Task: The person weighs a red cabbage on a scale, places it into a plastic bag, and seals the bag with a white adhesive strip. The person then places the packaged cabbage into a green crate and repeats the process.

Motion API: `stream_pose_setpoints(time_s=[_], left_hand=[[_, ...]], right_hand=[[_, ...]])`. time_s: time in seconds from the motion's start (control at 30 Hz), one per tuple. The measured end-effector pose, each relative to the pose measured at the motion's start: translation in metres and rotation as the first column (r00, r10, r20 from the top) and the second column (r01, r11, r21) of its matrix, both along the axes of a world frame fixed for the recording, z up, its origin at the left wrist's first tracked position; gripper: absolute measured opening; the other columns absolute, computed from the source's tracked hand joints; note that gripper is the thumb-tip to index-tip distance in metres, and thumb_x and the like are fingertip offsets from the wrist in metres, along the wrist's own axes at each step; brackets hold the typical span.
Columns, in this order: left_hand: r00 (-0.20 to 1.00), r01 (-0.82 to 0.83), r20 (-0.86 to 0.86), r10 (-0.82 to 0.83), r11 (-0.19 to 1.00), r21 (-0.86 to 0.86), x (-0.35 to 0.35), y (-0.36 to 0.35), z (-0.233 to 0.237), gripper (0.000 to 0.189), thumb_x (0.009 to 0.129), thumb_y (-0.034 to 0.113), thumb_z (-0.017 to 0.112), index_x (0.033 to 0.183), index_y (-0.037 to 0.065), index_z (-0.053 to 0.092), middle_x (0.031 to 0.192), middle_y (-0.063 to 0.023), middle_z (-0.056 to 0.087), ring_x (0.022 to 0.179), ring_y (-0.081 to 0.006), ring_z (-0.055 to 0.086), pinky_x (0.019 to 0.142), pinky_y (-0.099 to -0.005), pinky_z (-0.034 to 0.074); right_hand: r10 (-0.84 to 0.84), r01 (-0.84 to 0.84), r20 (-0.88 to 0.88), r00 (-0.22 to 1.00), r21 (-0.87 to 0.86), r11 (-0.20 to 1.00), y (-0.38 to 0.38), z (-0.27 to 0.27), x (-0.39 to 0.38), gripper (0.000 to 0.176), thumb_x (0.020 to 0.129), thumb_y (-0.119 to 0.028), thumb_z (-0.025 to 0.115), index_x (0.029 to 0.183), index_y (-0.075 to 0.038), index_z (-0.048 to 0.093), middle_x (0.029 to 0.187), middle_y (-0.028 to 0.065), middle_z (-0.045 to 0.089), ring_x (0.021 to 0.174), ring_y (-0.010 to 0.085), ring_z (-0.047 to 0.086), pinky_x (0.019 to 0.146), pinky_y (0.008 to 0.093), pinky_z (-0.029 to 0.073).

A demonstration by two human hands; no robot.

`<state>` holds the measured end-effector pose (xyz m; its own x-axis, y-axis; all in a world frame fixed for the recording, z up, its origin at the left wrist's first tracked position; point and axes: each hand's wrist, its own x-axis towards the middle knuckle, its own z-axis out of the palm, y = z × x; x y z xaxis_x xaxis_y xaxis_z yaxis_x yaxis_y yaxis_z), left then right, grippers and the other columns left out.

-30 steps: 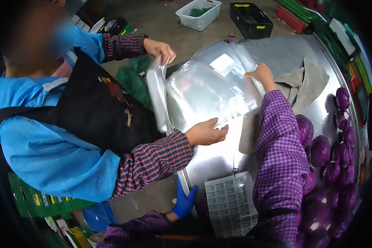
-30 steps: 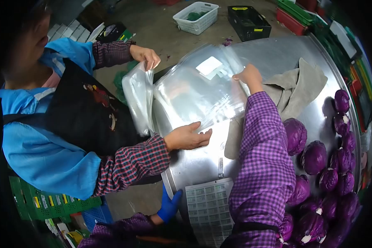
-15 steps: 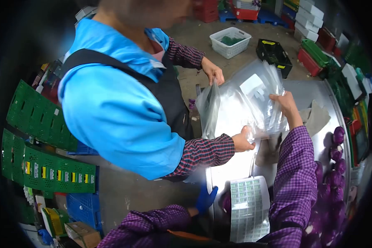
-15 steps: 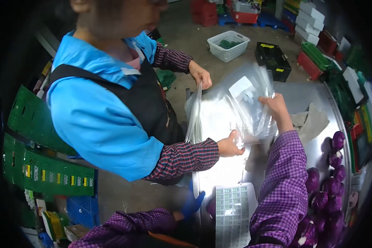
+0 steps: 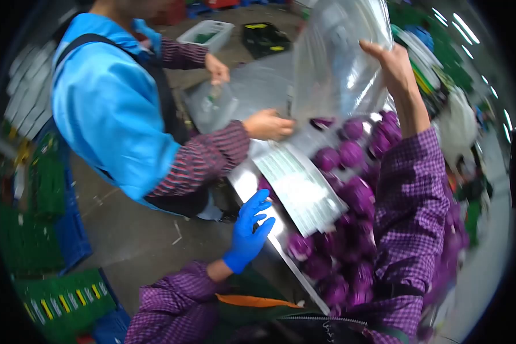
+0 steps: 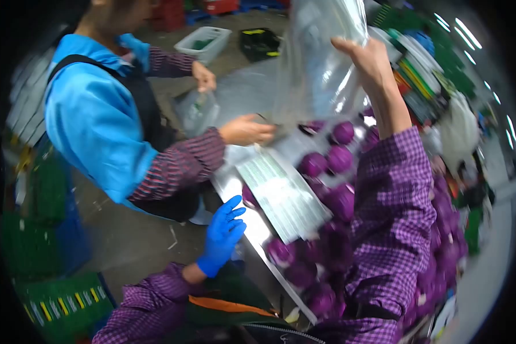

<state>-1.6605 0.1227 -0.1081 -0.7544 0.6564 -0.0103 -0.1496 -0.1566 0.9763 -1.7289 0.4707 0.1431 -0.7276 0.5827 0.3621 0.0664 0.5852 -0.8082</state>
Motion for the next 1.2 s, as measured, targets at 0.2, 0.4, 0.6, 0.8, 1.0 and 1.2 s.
stream_pose_setpoints(time_s=[0.2, 0.4, 0.6, 0.8, 1.0, 1.2], left_hand=[[0.445, 0.857, -0.028, -0.895, 0.416, 0.304, 0.103, 0.005, 0.154, 0.067, 0.084, 0.006, 0.060, 0.142, 0.006, 0.026, 0.143, -0.0094, 0.033, 0.119, -0.0205, 0.046, 0.095, -0.0343, 0.042], [0.258, 0.665, -0.367, -0.894, -0.112, 0.738, 0.325, -0.107, 0.218, 0.078, 0.079, 0.010, 0.064, 0.144, 0.006, 0.020, 0.146, -0.0162, 0.027, 0.132, -0.0299, 0.033, 0.106, -0.0398, 0.032], [-0.324, 0.352, -0.412, -0.851, -0.513, 0.783, 0.459, -0.178, 0.256, 0.081, 0.077, 0.012, 0.069, 0.143, 0.004, 0.022, 0.145, -0.0182, 0.028, 0.132, -0.0326, 0.032, 0.106, -0.0416, 0.031], [-0.590, 0.221, -0.538, -0.602, -0.761, 0.609, 0.558, -0.174, 0.269, 0.085, 0.075, 0.015, 0.074, 0.142, 0.001, 0.024, 0.144, -0.0203, 0.029, 0.132, -0.0353, 0.031, 0.105, -0.0434, 0.029], [0.066, 0.976, -0.775, -0.629, -0.120, 0.181, 0.737, -0.060, 0.165, 0.109, 0.064, 0.030, 0.082, 0.147, 0.008, 0.014, 0.150, -0.0135, 0.017, 0.135, -0.0298, 0.025, 0.106, -0.0414, 0.028], [-0.366, 0.915, -0.397, -0.842, -0.404, 0.013, 0.923, 0.027, 0.010, 0.111, 0.067, 0.030, 0.082, 0.146, 0.003, 0.008, 0.147, -0.0139, 0.024, 0.132, -0.0227, 0.029, 0.106, -0.0391, 0.031]], right_hand=[[-0.296, 0.271, 0.062, 0.953, 0.262, 0.926, -0.078, 0.076, 0.233, 0.035, 0.078, -0.025, 0.070, 0.100, 0.001, 0.064, 0.090, 0.0057, 0.064, 0.080, 0.0146, 0.057, 0.073, 0.0297, 0.045], [-0.698, 0.637, 0.092, 0.710, 0.339, 0.693, -0.262, 0.108, 0.504, 0.042, 0.075, -0.024, 0.074, 0.105, 0.003, 0.061, 0.092, 0.0109, 0.064, 0.084, 0.0212, 0.059, 0.077, 0.0343, 0.047], [-0.888, 0.748, 0.214, 0.408, 0.479, 0.459, -0.386, 0.140, 0.704, 0.036, 0.074, -0.019, 0.076, 0.100, 0.002, 0.065, 0.095, 0.0074, 0.065, 0.088, 0.0161, 0.058, 0.080, 0.0283, 0.044], [-0.852, 0.850, 0.508, 0.123, 0.389, 0.355, -0.499, 0.107, 0.918, 0.029, 0.078, -0.026, 0.070, 0.084, 0.001, 0.062, 0.073, 0.0019, 0.062, 0.067, 0.0094, 0.056, 0.063, 0.0245, 0.045], [-0.777, 0.900, 0.624, -0.080, 0.379, 0.212, -0.545, 0.079, 1.040, 0.033, 0.073, -0.029, 0.072, 0.072, 0.000, 0.057, 0.065, 0.0004, 0.055, 0.062, 0.0087, 0.048, 0.060, 0.0277, 0.043], [-0.711, 0.973, 0.703, 0.021, 0.150, 0.177, -0.517, 0.073, 1.147, 0.020, 0.075, -0.014, 0.072, 0.071, 0.001, 0.060, 0.062, 0.0008, 0.056, 0.059, 0.0072, 0.047, 0.056, 0.0264, 0.041]])
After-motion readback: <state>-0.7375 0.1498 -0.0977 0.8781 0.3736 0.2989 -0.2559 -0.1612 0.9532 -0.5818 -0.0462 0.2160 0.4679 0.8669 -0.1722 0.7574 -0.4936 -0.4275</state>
